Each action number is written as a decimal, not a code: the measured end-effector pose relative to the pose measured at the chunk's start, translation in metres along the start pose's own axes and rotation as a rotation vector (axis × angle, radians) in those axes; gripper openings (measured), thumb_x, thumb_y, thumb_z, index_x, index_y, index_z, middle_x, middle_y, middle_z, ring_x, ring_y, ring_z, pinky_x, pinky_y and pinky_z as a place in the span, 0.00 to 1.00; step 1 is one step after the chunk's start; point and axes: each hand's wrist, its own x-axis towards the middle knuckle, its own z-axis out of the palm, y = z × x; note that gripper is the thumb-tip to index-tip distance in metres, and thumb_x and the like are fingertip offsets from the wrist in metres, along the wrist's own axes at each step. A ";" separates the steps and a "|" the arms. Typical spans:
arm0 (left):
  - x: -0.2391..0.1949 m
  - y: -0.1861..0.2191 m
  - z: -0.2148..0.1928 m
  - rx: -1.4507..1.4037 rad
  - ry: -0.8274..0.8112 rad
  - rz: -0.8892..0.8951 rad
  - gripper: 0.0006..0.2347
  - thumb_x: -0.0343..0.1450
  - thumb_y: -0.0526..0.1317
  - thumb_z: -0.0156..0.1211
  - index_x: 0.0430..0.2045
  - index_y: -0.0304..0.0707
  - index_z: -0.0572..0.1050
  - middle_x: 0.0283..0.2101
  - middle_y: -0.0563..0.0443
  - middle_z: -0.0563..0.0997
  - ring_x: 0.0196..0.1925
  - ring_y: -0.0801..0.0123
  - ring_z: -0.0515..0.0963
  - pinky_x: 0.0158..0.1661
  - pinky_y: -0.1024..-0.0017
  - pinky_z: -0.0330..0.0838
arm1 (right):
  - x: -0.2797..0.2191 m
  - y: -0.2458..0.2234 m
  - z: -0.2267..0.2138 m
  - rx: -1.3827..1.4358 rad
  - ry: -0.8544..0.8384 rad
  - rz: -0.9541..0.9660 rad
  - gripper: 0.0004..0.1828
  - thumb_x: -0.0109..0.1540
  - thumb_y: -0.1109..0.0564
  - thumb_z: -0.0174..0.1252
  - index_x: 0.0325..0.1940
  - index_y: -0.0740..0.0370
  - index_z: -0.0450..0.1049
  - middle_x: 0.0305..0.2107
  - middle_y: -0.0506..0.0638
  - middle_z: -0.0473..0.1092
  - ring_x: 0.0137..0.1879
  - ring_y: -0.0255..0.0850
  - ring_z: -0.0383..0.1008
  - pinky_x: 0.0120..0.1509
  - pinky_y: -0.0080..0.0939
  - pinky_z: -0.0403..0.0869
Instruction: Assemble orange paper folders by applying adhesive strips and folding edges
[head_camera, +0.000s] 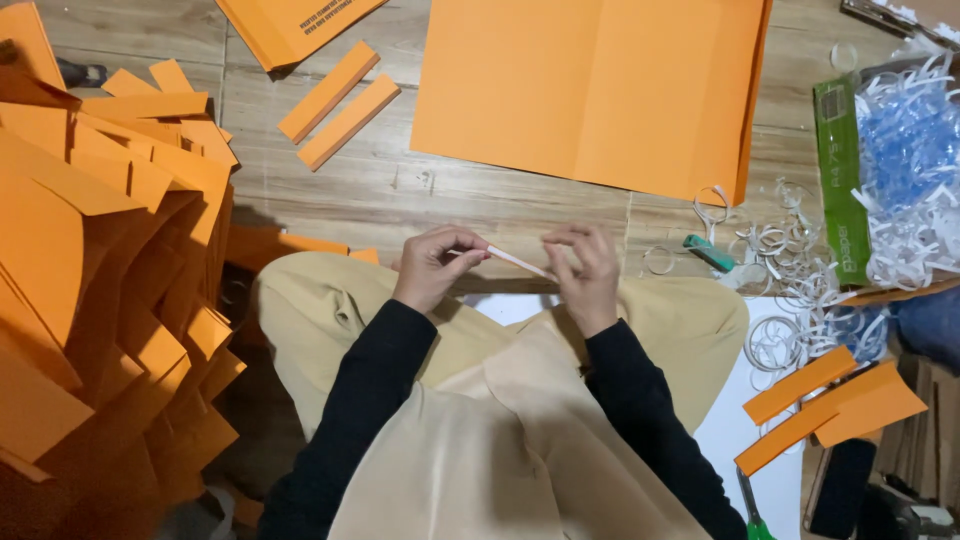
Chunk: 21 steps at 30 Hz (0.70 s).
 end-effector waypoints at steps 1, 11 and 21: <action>0.000 0.002 0.001 0.034 -0.013 0.011 0.04 0.61 0.30 0.63 0.25 0.30 0.77 0.29 0.43 0.77 0.30 0.67 0.79 0.29 0.77 0.76 | 0.007 -0.023 0.000 0.059 -0.071 -0.129 0.06 0.55 0.61 0.58 0.36 0.55 0.75 0.30 0.50 0.67 0.39 0.46 0.67 0.47 0.43 0.67; 0.001 0.023 0.004 0.176 0.001 0.057 0.02 0.61 0.33 0.64 0.22 0.35 0.78 0.26 0.49 0.78 0.29 0.70 0.78 0.28 0.81 0.75 | 0.015 -0.036 0.021 -0.055 -0.130 -0.309 0.03 0.56 0.57 0.58 0.33 0.56 0.75 0.27 0.47 0.71 0.35 0.42 0.71 0.41 0.37 0.71; 0.007 0.027 0.007 0.265 -0.009 0.092 0.01 0.61 0.33 0.63 0.21 0.37 0.77 0.25 0.49 0.77 0.28 0.67 0.78 0.27 0.80 0.75 | 0.019 -0.043 0.020 -0.192 -0.136 -0.400 0.08 0.60 0.56 0.51 0.32 0.61 0.72 0.27 0.50 0.69 0.34 0.45 0.70 0.38 0.38 0.71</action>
